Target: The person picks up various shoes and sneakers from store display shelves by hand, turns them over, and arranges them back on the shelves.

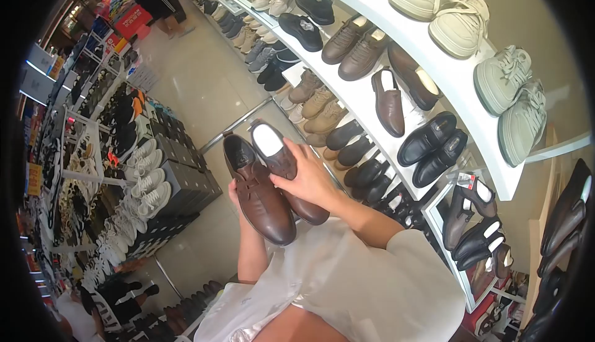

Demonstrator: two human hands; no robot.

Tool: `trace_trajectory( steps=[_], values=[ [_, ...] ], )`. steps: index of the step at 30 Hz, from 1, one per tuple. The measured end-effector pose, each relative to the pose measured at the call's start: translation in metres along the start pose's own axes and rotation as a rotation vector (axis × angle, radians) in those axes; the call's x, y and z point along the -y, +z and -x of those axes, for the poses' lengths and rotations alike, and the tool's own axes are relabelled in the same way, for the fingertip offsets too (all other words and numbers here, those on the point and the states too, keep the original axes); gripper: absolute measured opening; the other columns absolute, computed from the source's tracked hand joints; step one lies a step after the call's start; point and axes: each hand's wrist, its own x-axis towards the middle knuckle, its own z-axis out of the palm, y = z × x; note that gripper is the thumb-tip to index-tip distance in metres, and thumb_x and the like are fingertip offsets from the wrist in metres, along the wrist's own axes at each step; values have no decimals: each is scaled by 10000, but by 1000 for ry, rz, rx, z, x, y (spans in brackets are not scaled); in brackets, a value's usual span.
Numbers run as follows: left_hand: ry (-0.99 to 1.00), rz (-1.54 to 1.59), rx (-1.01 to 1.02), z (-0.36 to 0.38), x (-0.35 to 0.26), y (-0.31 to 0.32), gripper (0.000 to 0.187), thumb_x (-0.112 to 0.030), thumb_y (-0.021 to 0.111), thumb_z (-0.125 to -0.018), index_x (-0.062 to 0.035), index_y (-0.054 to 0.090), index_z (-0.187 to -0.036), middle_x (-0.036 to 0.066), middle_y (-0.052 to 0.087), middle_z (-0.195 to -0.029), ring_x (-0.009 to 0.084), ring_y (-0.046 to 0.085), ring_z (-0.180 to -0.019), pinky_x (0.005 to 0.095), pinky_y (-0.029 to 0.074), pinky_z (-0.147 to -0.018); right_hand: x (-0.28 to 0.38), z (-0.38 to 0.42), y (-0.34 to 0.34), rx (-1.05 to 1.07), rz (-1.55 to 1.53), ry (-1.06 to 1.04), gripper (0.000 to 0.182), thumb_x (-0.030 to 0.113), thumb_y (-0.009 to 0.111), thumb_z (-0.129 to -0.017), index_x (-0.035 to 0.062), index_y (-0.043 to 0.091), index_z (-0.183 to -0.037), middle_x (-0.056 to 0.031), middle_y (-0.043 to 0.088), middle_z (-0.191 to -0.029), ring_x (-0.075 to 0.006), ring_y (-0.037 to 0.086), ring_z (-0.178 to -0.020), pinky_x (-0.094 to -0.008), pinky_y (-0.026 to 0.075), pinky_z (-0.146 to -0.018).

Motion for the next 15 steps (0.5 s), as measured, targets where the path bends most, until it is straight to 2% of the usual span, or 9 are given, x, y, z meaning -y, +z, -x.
trace_trajectory(
  steps=[2, 4, 6, 7, 9, 10, 11, 13, 15],
  values=[
    [80, -3, 101, -14, -19, -11, 703, -593, 502, -877, -100, 485, -1379, 120, 555, -1334, 311, 553, -1207, 479, 480, -1008, 10, -21, 9, 107, 122, -40, 888, 475, 740, -803, 4, 365, -1455, -253, 477, -1301, -437, 521, -1169, -470, 443, -975],
    [83, -50, 33, -17, -36, -7, 725, -617, 507, -874, -106, 476, -1388, 119, 540, -1354, 310, 537, -1229, 480, 471, -1019, 15, -33, 22, 153, 143, -25, 905, 502, 731, -807, -2, 358, -1459, -250, 453, -1339, -445, 488, -1204, -481, 430, -993],
    [118, -23, -51, -24, -47, 7, 754, -605, 470, -861, -77, 456, -1399, 167, 543, -1352, 336, 545, -1226, 490, 450, -1049, 28, -51, 30, -2, 432, -247, 916, 518, 721, -814, -48, 363, -1438, -229, 418, -1378, -427, 376, -1314, -486, 355, -1077],
    [107, -26, -44, -33, -50, 15, 754, -605, 470, -861, -77, 456, -1399, 167, 543, -1352, 336, 545, -1226, 490, 450, -1049, 34, -65, 31, -14, 435, -240, 916, 518, 721, -814, -48, 363, -1438, -229, 418, -1378, -427, 376, -1314, -486, 355, -1077],
    [167, -20, -9, -43, -53, 26, 760, -629, 423, -876, -107, 436, -1429, 143, 493, -1420, 331, 491, -1290, 496, 404, -1088, 46, -84, 37, -9, 253, -467, 794, 446, 694, -849, 26, 389, -1451, -208, 379, -1454, -412, 293, -1381, -522, 343, -1089],
    [233, -87, -142, -48, -54, 28, 792, -603, 458, -855, -99, 398, -1463, 125, 418, -1491, 327, 422, -1356, 485, 372, -1111, 45, -95, 36, 23, 291, -631, 716, 401, 696, -850, 49, 443, -1421, -183, 433, -1425, -386, 316, -1387, -511, 325, -1113],
    [253, -121, -191, -53, -59, 27, 792, -597, 461, -853, -97, 397, -1463, 124, 419, -1491, 326, 422, -1356, 484, 373, -1110, 37, -111, 47, 9, 263, -793, 625, 380, 711, -843, 71, 525, -1353, -153, 517, -1329, -355, 433, -1296, -476, 375, -1062],
    [191, -144, -159, -65, -81, 20, 792, -586, 466, -848, -93, 396, -1464, 123, 420, -1490, 325, 422, -1355, 482, 375, -1109, 33, -130, 60, 107, 156, -812, 567, 403, 716, -840, 84, 585, -1290, -119, 571, -1143, -312, 532, -1146, -463, 407, -975],
    [129, -153, -109, -78, -99, 9, 793, -575, 471, -844, -88, 395, -1465, 122, 421, -1489, 324, 423, -1355, 480, 376, -1108, 37, -148, 61, 123, 167, -761, 536, 437, 700, -852, 89, 601, -1246, -114, 556, -1103, -302, 554, -1051, -454, 429, -913]
  ],
)
